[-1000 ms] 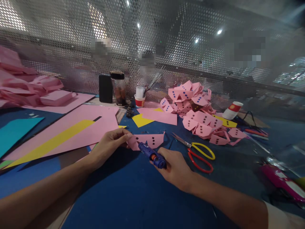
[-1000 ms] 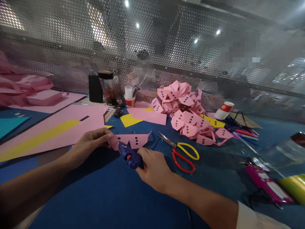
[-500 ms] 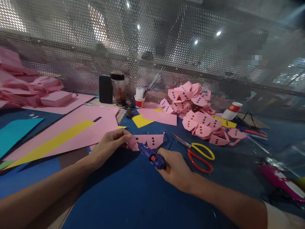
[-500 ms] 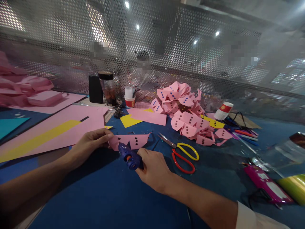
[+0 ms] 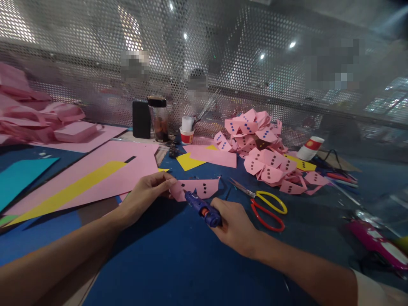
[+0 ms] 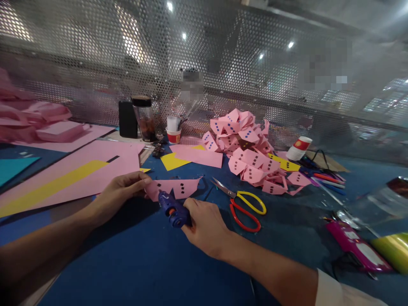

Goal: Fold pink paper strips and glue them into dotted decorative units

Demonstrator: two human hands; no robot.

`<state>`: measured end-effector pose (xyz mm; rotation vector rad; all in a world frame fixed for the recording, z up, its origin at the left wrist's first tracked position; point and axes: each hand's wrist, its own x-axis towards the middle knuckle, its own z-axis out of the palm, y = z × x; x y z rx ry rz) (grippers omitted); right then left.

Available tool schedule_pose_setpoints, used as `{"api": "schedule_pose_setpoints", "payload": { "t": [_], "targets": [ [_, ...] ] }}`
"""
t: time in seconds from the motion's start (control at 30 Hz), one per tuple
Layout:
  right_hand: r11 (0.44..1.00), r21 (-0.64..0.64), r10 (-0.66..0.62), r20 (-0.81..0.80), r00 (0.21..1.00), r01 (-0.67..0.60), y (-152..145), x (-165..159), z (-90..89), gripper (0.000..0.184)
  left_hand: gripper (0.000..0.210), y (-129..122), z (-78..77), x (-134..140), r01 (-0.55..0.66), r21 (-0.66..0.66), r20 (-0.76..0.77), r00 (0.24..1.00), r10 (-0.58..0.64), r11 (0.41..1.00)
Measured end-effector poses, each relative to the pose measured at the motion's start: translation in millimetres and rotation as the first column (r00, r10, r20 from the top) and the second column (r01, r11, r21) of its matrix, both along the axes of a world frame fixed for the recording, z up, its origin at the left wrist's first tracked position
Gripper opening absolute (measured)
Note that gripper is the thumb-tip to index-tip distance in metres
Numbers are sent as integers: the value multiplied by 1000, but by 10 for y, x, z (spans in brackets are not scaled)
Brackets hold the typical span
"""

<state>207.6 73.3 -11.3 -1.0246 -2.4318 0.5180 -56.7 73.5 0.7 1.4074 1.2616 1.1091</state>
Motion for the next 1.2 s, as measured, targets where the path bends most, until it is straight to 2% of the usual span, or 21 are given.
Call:
{"api": "schedule_pose_setpoints", "payload": {
  "t": [0.53, 0.8, 0.9, 1.0, 1.13, 1.2],
  "targets": [
    [1000, 4, 12, -14, 1000, -12, 6, -4, 8, 16, 27, 16, -19, -11, 8, -8, 9, 1000, -8, 1000],
    [994, -85, 49, -174, 983, -65, -46, 47, 115, 21, 27, 31, -65, -79, -33, -43, 1, 999, 33, 999],
    [989, -145, -24, -240, 971, -11, -18, 95, 212, 23, 29, 53, -77, -129, -45, -38, 21, 999, 46, 998],
    [977, -176, -174, -335, 926, 120, 101, 186, 334, 29, 28, 71, -74, -176, -94, -32, 40, 995, 95, 995],
    [928, -274, -334, -305, 892, 254, 327, 386, 426, 42, 25, 79, -76, -218, -133, -27, 67, 989, 135, 991],
    [912, -310, -356, -280, 892, 267, 409, 488, 421, 41, 26, 79, -83, -226, -117, -27, 78, 990, 119, 993]
  ]
}}
